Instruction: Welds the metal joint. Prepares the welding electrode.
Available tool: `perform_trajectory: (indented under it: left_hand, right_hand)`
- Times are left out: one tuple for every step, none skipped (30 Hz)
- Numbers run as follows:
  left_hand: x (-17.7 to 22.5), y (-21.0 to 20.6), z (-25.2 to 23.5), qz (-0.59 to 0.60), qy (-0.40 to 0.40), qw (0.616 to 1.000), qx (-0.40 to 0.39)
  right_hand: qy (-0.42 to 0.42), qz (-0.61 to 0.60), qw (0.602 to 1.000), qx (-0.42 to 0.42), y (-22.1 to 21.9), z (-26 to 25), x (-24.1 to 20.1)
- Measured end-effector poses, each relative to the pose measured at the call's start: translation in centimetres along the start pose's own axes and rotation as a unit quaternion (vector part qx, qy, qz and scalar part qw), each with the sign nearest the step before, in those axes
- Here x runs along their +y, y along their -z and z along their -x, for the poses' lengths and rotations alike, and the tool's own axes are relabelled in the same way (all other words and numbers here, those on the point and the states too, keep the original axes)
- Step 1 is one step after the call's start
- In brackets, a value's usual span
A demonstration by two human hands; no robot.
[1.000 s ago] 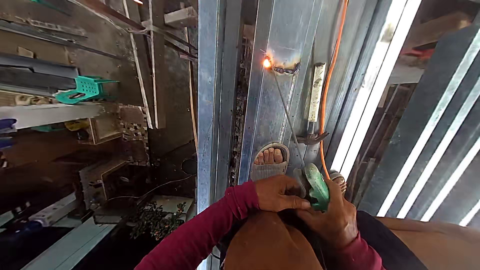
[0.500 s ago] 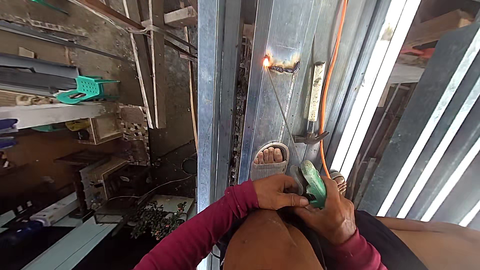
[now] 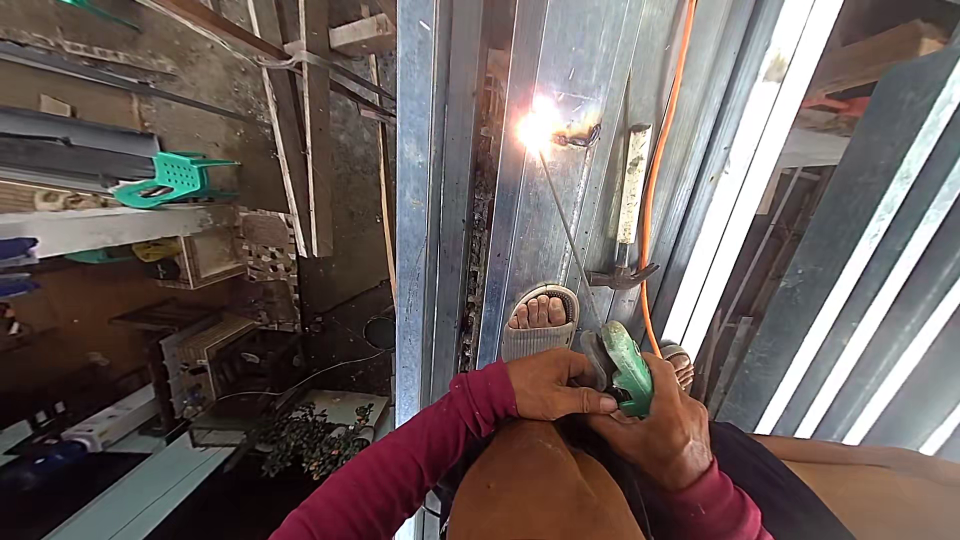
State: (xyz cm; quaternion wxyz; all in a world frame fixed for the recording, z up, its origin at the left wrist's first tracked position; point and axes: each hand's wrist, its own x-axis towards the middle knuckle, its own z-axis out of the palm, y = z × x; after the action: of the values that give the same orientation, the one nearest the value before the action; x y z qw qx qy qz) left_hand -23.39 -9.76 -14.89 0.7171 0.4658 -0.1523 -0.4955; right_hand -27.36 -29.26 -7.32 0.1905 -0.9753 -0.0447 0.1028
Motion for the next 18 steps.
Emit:
perform_trajectory:
  left_hand:
    - [0.04,0.0,-0.01,0.001,0.003,1.0,0.0]
    - [0.05,0.0,-0.01,0.003,0.007,1.0,0.0]
    - [-0.01,0.01,-0.02,0.005,0.01,1.0,-0.001]
    - [-0.09,0.01,-0.04,0.004,0.011,1.0,-0.002]
    - [-0.13,0.03,-0.06,0.002,0.01,1.0,-0.001]
    - [-0.16,0.02,-0.07,-0.002,0.01,1.0,0.001]
    - [-0.18,0.02,-0.07,-0.005,0.009,1.0,0.002]
    - [-0.22,0.03,-0.08,-0.006,0.007,1.0,0.002]
    - [-0.25,0.02,-0.08,-0.007,0.004,1.0,0.004]
    - [-0.27,0.01,-0.08,-0.007,0.003,1.0,0.005]
    - [-0.29,0.01,-0.1,-0.006,0.003,1.0,0.006]
    - [-0.32,0.01,-0.11,-0.003,0.002,1.0,0.006]
    - [-0.31,-0.01,-0.11,0.001,-0.001,1.0,0.006]
    - [-0.24,-0.02,-0.09,0.004,-0.009,1.0,0.005]
    - [-0.12,0.0,-0.09,0.002,-0.02,1.0,0.004]
    - [0.02,-0.07,-0.1,-0.009,-0.022,1.0,0.004]
    - [0.17,-0.12,-0.16,-0.025,-0.019,1.0,0.002]
    - [0.29,-0.14,-0.24,-0.037,-0.015,0.999,-0.002]
  right_hand:
    - [0.0,0.001,1.0,-0.002,0.02,-0.01,0.01]
    - [-0.001,0.002,1.0,-0.004,0.02,-0.01,0.01]
    - [-0.002,0.004,1.0,-0.005,0.04,-0.01,0.01]
    - [-0.002,0.007,1.0,-0.004,0.04,-0.03,0.01]
    - [-0.004,0.008,1.0,-0.003,0.02,-0.05,0.01]
    - [-0.005,0.007,1.0,-0.002,0.0,-0.06,0.01]
    - [-0.006,0.006,1.0,-0.003,-0.01,-0.07,0.01]
    - [-0.007,0.004,1.0,-0.003,0.01,-0.09,0.01]
    - [-0.007,0.001,1.0,-0.004,0.03,-0.1,0.02]
    - [-0.007,0.0,1.0,-0.003,0.02,-0.12,0.03]
    - [-0.006,-0.001,1.0,-0.002,-0.01,-0.12,0.06]
    - [-0.005,-0.001,1.0,-0.002,-0.04,-0.12,0.1]
    - [-0.004,-0.002,1.0,0.0,-0.07,-0.11,0.14]
    - [0.0,-0.004,1.0,0.003,-0.09,-0.07,0.23]
    - [0.006,-0.006,1.0,0.006,-0.06,0.04,0.37]
    - [0.011,-0.012,1.0,0.016,-0.1,0.2,0.52]
    - [0.013,-0.014,1.0,0.022,-0.12,0.39,0.65]
    - [0.011,-0.016,1.0,0.024,-0.12,0.58,0.73]
